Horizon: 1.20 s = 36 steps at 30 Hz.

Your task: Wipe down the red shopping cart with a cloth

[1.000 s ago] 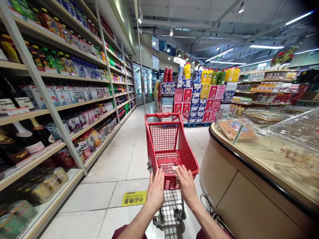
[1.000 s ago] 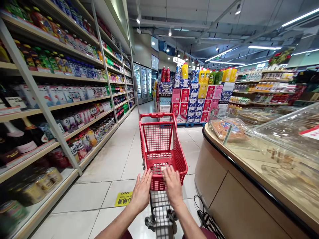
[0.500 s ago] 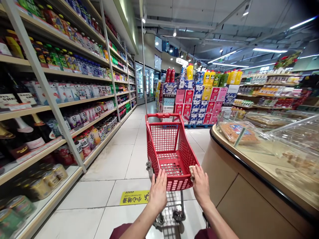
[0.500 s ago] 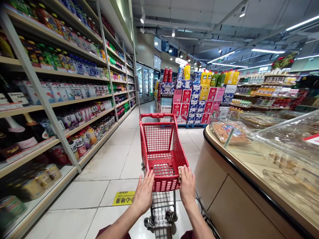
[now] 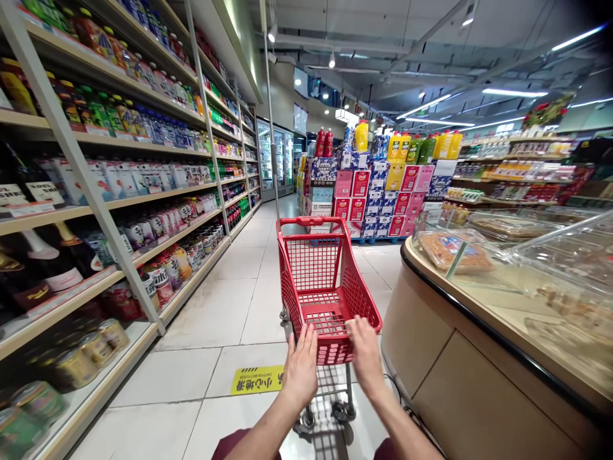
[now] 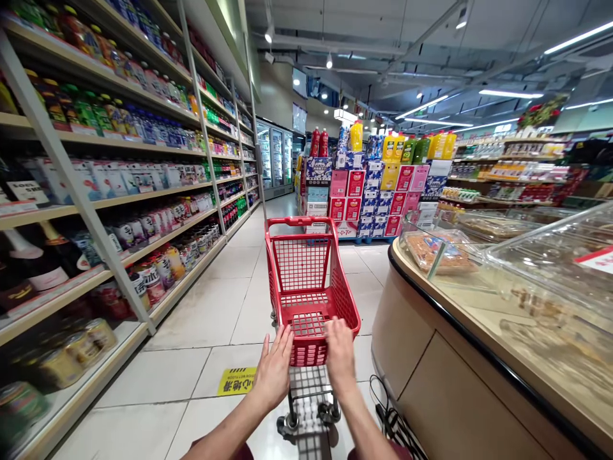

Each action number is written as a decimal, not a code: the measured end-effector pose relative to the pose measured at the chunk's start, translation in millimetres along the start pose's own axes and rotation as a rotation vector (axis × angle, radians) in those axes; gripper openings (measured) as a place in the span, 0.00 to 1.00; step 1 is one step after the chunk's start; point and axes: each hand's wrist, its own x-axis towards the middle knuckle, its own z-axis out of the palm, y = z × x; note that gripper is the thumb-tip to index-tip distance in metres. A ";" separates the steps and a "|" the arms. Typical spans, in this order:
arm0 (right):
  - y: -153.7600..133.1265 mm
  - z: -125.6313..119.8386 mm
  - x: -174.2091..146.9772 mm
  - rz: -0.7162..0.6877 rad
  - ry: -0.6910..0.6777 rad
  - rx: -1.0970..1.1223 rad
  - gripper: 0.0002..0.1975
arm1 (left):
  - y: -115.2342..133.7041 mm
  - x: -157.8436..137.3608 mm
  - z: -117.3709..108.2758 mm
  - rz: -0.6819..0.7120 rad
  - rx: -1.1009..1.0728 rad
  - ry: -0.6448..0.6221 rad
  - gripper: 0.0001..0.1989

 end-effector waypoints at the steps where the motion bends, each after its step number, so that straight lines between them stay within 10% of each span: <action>1: -11.3 3.1 -1.6 -0.072 -0.012 0.023 0.27 | 0.9 0.3 -0.5 -0.001 0.001 -0.010 0.37; 4: -24.2 3.8 -0.4 -0.195 -0.046 0.034 0.27 | 0.9 0.6 -2.7 0.013 0.000 -0.029 0.37; 10: 18.4 -12.6 5.1 0.058 0.032 -0.099 0.25 | 8.2 -1.0 -5.7 0.030 -0.029 -0.049 0.37; 18: -30.2 -16.0 -7.8 -0.199 -0.141 -0.081 0.26 | 1.1 13.8 -28.7 0.107 -0.087 0.004 0.28; 23: 23.8 -25.2 1.8 -0.225 -0.158 -0.054 0.25 | -16.8 33.4 -24.9 0.134 0.032 0.057 0.25; 26: 49.0 -24.5 8.9 -0.002 -0.117 -0.096 0.22 | -14.5 37.7 -20.5 0.154 0.000 0.059 0.22; 36: -1.5 -22.4 -12.6 -0.145 -0.073 0.055 0.28 | -12.4 32.4 -13.2 0.127 -0.019 0.127 0.20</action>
